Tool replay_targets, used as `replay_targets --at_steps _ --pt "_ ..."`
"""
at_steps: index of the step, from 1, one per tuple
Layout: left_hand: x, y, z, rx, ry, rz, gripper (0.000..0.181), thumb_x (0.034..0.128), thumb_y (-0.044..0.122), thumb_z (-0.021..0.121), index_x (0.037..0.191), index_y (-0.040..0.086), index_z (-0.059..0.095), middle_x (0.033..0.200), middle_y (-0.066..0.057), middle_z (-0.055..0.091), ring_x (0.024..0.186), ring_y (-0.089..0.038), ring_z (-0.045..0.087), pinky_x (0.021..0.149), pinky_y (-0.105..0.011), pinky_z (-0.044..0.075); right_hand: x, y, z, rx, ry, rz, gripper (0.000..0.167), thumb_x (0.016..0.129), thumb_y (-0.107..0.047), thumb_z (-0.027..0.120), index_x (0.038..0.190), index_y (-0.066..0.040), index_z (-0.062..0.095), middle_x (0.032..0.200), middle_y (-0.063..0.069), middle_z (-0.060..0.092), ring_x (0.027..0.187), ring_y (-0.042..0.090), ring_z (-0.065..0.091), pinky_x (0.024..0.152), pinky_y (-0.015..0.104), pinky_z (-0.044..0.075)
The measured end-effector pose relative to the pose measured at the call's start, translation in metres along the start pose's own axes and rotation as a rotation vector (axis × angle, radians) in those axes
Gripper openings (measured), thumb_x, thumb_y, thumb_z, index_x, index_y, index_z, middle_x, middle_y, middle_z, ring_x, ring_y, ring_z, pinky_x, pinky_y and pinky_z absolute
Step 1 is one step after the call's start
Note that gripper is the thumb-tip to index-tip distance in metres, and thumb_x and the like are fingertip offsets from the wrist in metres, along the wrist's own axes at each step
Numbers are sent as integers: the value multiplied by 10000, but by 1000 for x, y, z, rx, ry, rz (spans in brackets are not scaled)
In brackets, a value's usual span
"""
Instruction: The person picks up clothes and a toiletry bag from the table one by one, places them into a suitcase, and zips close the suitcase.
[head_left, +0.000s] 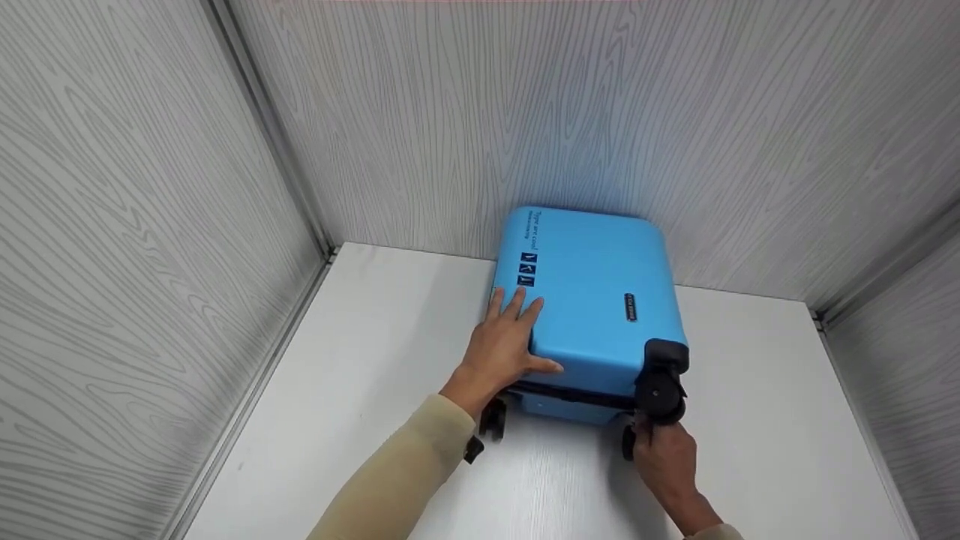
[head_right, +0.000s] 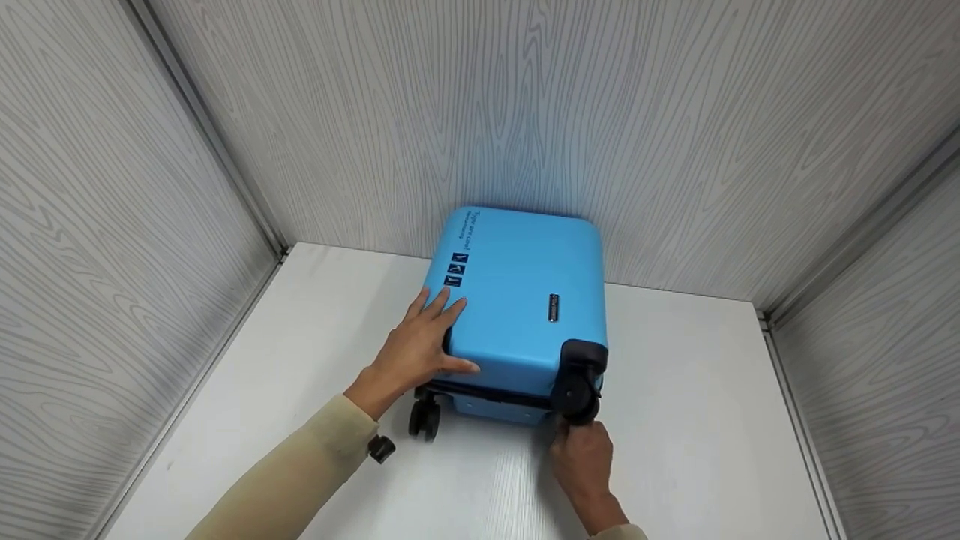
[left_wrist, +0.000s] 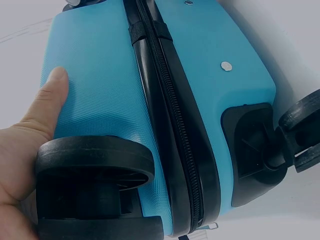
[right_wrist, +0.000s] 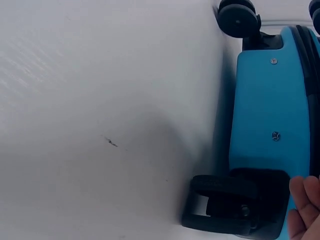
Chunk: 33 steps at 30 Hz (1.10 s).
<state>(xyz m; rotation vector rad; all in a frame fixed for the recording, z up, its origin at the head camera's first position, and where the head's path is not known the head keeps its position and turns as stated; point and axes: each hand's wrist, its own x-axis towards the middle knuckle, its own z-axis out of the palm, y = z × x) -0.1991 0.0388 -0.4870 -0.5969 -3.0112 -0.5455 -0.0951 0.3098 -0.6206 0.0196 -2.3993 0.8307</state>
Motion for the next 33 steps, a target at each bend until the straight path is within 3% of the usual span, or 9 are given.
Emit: replay_targets --at_steps 13,20,29,33 --pt "1 0 1 6 -5 -9 1180 748 752 801 1681 218 315 1760 -99 221 1636 -398 107 1189 -551 418 0 -4 7 -26 13 -70 204 916 12 724 795 -87 593 678 75 554 609 223 530 552 482 461" --pt "1 -1 1 17 12 5 1181 743 757 801 1677 211 326 1754 -109 233 1630 -409 133 1166 -542 449 1 -6 10 -26 39 -156 141 905 25 748 842 -68 663 709 75 620 621 248 586 562 459 479" --pt "1 -1 1 5 -4 -11 1186 744 753 802 1683 222 308 1762 -96 210 1636 -396 106 1196 -545 410 -2 -12 14 -20 31 -94 101 915 -16 770 869 -73 701 708 24 623 625 161 544 558 394 464" --pt "1 0 1 4 -2 -11 1185 742 755 802 1681 219 315 1761 -98 215 1635 -398 111 1199 -545 405 -3 -15 18 -23 50 -113 107 900 -11 780 875 -75 698 707 27 622 615 177 551 550 416 465"
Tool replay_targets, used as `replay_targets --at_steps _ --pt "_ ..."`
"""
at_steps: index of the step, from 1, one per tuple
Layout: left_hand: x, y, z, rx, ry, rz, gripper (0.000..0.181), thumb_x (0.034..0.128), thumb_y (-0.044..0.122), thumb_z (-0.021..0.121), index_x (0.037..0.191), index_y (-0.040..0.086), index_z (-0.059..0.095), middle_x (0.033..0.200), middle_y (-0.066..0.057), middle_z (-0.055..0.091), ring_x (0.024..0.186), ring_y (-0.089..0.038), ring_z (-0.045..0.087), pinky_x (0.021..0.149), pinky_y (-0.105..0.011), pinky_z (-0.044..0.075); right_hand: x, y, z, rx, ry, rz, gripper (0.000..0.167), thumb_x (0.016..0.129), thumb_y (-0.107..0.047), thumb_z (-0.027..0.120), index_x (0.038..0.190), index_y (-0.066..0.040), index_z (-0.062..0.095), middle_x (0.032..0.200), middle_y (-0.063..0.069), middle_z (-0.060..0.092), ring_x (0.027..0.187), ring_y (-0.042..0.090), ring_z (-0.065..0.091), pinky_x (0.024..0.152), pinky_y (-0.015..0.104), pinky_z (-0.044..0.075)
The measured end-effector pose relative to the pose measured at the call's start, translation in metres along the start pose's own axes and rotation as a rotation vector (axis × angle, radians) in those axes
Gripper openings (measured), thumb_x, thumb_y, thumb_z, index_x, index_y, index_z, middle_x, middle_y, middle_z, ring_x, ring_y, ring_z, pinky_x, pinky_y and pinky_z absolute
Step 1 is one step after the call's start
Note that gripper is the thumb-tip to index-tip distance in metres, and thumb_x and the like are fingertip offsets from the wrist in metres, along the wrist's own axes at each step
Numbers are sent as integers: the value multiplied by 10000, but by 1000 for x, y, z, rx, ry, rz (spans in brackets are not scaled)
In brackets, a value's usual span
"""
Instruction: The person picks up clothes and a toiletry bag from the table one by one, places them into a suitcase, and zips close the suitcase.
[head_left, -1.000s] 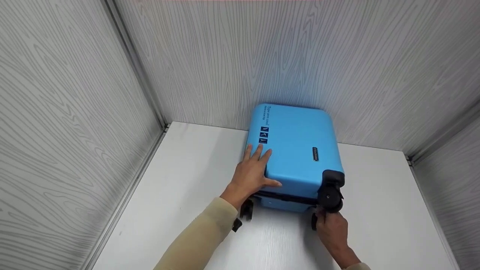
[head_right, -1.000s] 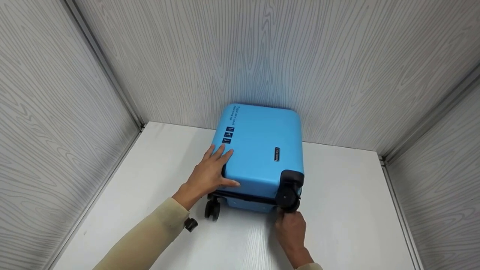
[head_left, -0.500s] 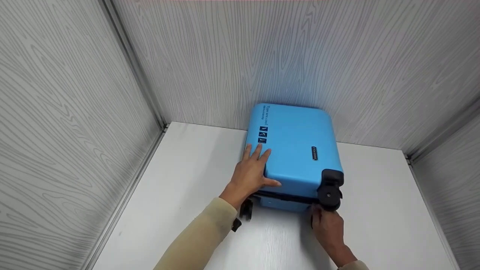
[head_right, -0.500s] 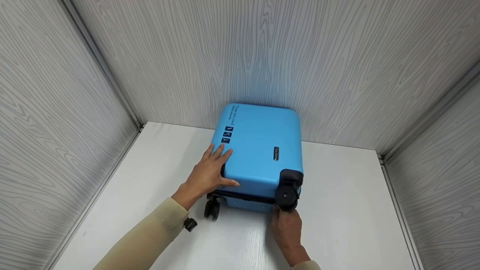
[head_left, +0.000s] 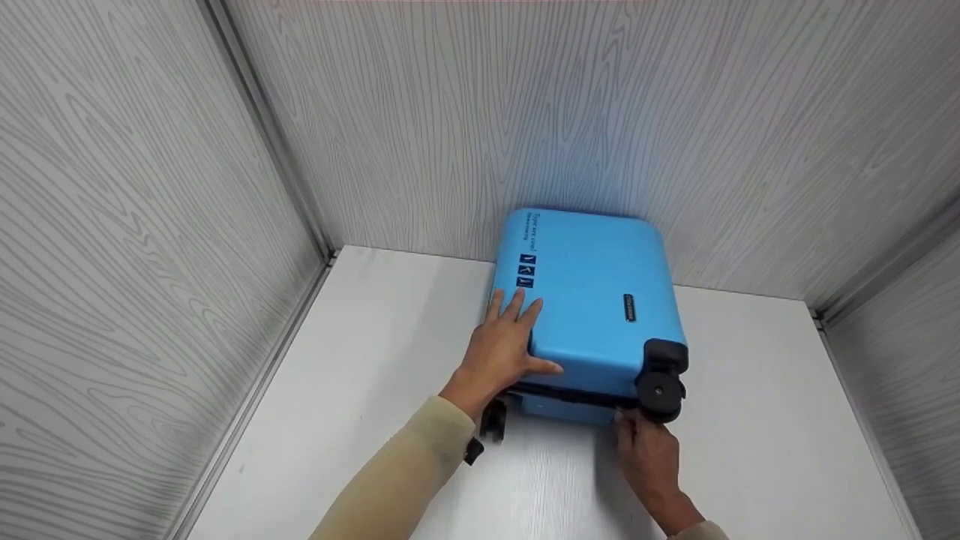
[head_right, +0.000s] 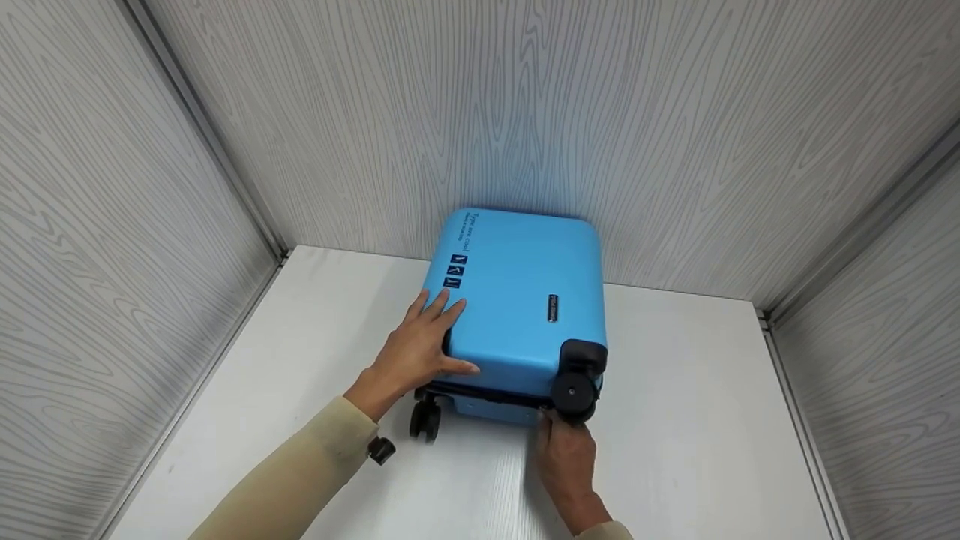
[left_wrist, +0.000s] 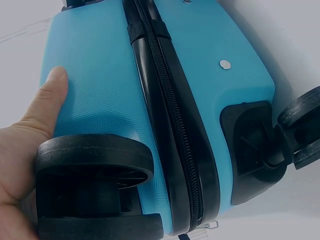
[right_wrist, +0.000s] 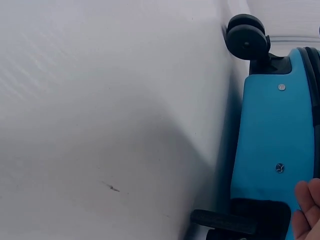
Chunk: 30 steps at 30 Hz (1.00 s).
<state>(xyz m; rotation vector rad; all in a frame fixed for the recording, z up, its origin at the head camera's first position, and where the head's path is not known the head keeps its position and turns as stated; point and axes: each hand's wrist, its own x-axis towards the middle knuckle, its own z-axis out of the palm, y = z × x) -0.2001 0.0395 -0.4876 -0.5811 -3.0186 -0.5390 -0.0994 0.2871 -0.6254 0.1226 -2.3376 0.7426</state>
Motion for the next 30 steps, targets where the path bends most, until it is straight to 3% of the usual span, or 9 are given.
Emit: replay_targets --at_steps 7,14,30 --pt "0 0 -1 2 10 3 1182 739 755 805 1676 214 329 1759 -98 223 1634 -396 121 1215 -536 386 3 -5 8 8 15 -127 193 872 17 798 873 -66 623 714 29 622 593 170 580 514 391 480" --pt "0 1 -1 42 14 6 1178 742 772 788 1676 222 329 1756 -98 232 1631 -398 139 1183 -534 430 4 -8 6 31 5 -124 213 863 18 808 860 -80 619 681 -18 575 586 91 491 505 323 429" --pt "0 0 0 25 -1 -10 1182 741 757 802 1679 225 320 1761 -90 214 1637 -383 112 1206 -539 399 8 -21 16 -9 -32 -162 245 864 -7 812 833 -90 584 665 15 587 561 153 577 485 363 463"
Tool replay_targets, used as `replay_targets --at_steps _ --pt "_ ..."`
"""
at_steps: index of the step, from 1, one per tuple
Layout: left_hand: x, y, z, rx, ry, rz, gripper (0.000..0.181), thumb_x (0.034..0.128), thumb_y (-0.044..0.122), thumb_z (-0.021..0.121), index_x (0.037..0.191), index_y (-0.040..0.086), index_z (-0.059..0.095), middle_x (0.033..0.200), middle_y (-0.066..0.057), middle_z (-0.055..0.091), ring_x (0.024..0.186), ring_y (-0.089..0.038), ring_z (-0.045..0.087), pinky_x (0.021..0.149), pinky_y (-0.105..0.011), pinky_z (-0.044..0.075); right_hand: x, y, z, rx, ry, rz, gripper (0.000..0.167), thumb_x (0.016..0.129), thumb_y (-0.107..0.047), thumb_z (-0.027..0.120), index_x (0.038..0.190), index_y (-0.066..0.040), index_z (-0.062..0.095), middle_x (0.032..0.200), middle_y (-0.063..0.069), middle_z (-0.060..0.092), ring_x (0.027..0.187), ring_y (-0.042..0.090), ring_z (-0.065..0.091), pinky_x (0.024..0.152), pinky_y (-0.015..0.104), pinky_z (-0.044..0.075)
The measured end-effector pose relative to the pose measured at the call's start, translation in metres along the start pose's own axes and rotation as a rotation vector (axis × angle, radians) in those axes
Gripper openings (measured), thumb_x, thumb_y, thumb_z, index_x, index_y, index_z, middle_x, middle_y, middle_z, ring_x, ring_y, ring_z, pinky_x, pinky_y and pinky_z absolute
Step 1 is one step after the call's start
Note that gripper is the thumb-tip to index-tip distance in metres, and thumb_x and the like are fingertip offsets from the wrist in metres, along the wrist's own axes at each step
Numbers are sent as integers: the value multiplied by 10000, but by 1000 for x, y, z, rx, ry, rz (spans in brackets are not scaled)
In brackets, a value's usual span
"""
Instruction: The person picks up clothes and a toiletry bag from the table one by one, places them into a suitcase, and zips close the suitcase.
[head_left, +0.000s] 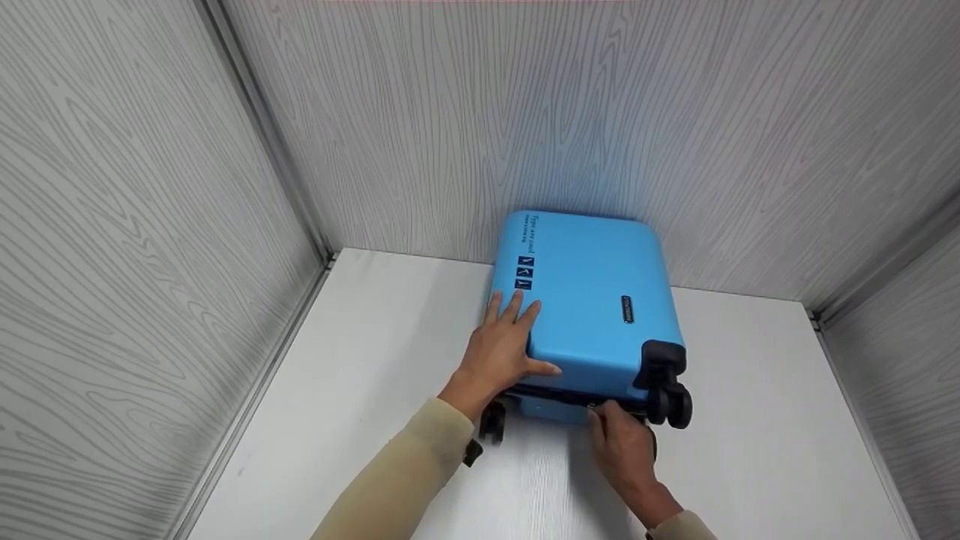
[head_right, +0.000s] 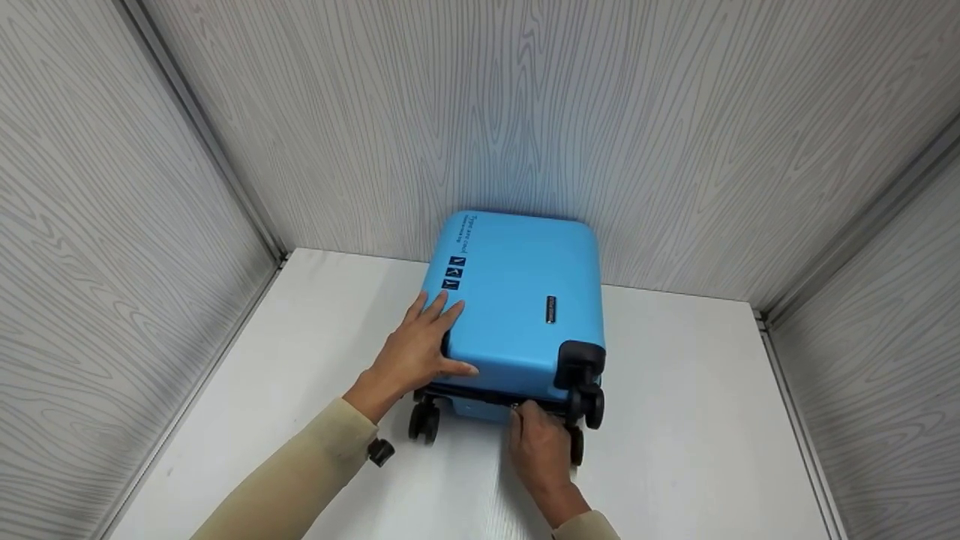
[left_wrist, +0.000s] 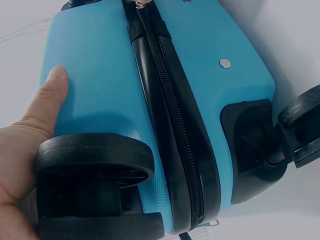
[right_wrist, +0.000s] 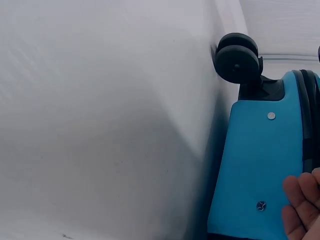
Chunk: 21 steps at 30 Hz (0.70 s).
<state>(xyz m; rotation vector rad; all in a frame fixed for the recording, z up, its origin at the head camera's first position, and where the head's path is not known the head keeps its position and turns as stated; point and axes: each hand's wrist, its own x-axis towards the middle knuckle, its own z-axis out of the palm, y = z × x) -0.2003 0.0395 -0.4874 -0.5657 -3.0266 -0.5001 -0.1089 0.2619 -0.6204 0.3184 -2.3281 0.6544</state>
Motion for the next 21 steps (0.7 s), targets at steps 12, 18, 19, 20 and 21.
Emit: replay_targets --at_steps 12,18,19,20,21 --pt "-1 0 -1 -15 13 10 1174 738 756 803 1671 212 343 1752 -101 239 1631 -398 135 1193 -547 414 2 -13 -4 29 -46 61 163 886 38 771 881 -54 636 737 67 678 616 237 644 538 425 522" --pt "-2 -1 0 -20 11 3 1180 736 755 808 1673 213 337 1754 -98 235 1633 -393 131 1196 -556 408 3 -15 -2 29 -60 52 171 882 37 777 887 -54 632 742 85 683 629 264 642 555 452 526" --pt "-1 0 0 -21 8 0 1181 737 753 809 1674 214 333 1755 -96 232 1634 -391 127 1201 -554 401 3 -16 -1 28 -64 48 171 885 31 779 887 -57 632 742 84 683 631 264 640 564 453 526" --pt "-1 0 0 -23 5 -2 1181 739 752 809 1676 216 330 1757 -93 228 1635 -388 121 1206 -554 395 4 -16 -1 27 -70 44 171 888 26 779 887 -59 631 743 83 685 634 264 638 574 454 526" --pt "-1 1 1 -25 1 -3 1180 741 751 808 1677 217 327 1759 -91 223 1636 -386 116 1211 -554 387 4 -16 0 21 -76 42 166 891 20 778 886 -60 632 746 86 691 637 270 636 585 459 525"
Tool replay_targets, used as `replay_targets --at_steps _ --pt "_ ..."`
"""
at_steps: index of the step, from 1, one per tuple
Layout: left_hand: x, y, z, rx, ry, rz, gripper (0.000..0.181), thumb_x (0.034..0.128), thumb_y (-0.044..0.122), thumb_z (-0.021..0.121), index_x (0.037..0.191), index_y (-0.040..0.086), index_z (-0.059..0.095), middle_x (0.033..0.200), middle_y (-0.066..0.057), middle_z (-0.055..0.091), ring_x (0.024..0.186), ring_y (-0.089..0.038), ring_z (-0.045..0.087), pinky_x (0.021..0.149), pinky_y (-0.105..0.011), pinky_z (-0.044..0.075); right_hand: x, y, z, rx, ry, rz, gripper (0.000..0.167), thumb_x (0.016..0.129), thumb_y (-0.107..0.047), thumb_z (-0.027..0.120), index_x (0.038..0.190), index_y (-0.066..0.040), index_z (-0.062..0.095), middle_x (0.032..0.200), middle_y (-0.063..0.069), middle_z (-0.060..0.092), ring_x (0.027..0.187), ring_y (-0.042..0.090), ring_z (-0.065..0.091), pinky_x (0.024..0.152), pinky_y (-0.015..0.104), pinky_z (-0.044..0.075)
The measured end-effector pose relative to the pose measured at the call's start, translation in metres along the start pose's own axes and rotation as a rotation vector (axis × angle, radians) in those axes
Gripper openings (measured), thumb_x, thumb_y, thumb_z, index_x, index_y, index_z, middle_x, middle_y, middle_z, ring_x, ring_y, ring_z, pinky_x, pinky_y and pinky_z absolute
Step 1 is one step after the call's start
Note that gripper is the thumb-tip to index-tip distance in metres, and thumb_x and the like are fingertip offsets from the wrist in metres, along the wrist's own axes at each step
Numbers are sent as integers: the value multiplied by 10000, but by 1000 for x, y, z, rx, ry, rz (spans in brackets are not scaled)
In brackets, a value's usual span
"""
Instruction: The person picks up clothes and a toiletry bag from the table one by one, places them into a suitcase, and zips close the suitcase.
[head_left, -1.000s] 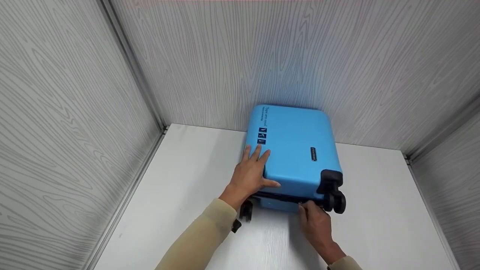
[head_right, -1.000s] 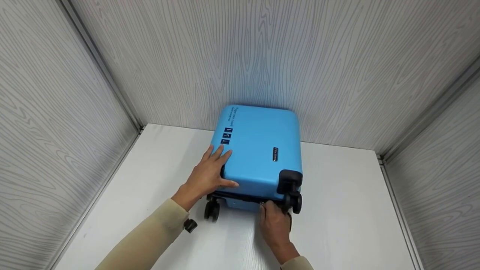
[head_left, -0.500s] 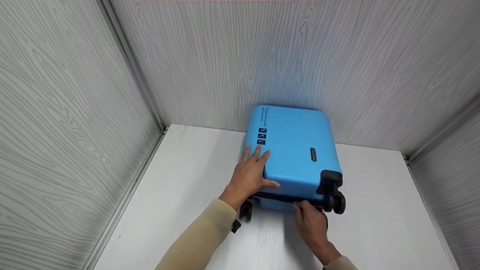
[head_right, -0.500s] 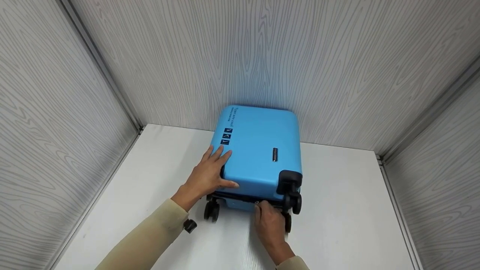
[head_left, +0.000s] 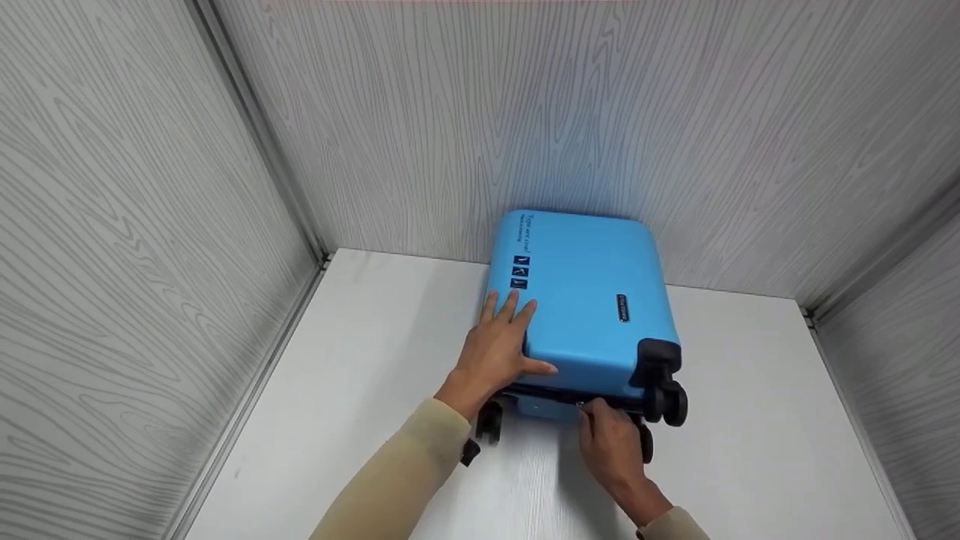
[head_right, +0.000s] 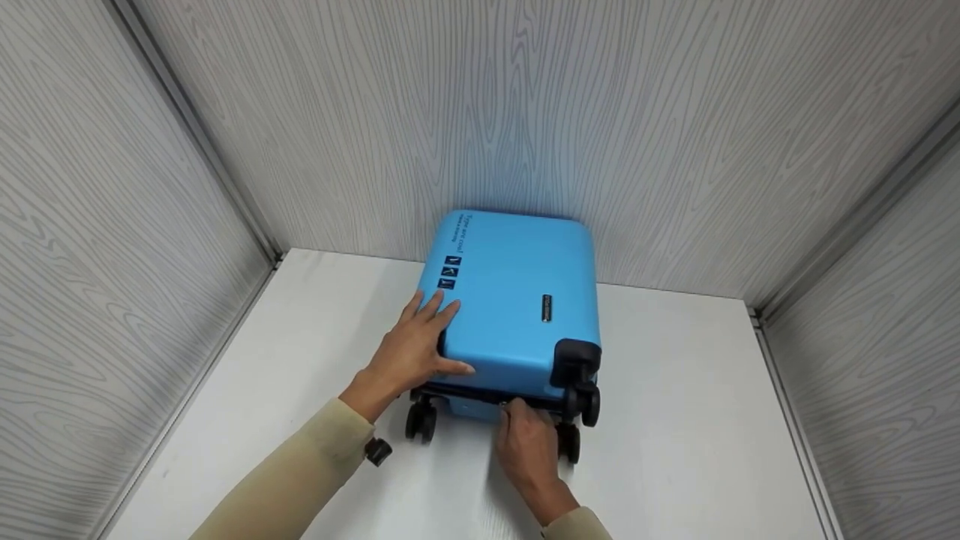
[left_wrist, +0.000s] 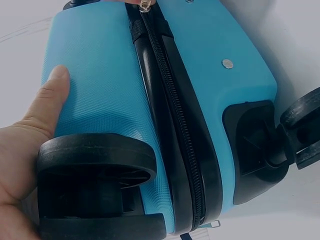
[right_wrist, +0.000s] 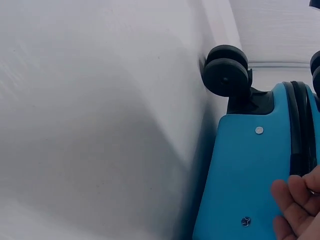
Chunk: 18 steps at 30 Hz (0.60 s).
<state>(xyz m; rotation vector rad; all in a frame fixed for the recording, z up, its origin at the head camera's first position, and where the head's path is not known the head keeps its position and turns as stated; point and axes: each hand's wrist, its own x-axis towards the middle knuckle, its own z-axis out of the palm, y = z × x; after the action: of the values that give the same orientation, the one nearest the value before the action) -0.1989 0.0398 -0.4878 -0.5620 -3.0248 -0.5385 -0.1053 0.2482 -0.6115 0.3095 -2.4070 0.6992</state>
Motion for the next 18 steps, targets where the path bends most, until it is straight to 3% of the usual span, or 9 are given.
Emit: replay_targets --at_steps 6,14,18 --pt "0 0 -2 -7 -6 -2 1180 746 754 800 1681 226 313 1763 -85 208 1639 -379 99 1222 -560 369 3 -6 0 -26 -40 23 164 908 -7 767 875 -80 624 752 78 699 644 292 610 625 482 504" --pt "-1 0 -1 -13 -5 -3 1181 744 760 798 1682 232 312 1764 -80 208 1641 -372 99 1224 -557 366 2 -7 -5 25 -90 70 62 960 -35 732 955 -76 686 816 74 736 713 272 677 673 495 546" --pt "-1 0 -1 -7 2 3 1181 742 759 804 1679 229 319 1762 -82 215 1640 -375 106 1220 -546 377 4 -9 -8 46 -133 117 77 945 -7 726 951 -76 691 829 77 742 697 239 687 635 454 558"
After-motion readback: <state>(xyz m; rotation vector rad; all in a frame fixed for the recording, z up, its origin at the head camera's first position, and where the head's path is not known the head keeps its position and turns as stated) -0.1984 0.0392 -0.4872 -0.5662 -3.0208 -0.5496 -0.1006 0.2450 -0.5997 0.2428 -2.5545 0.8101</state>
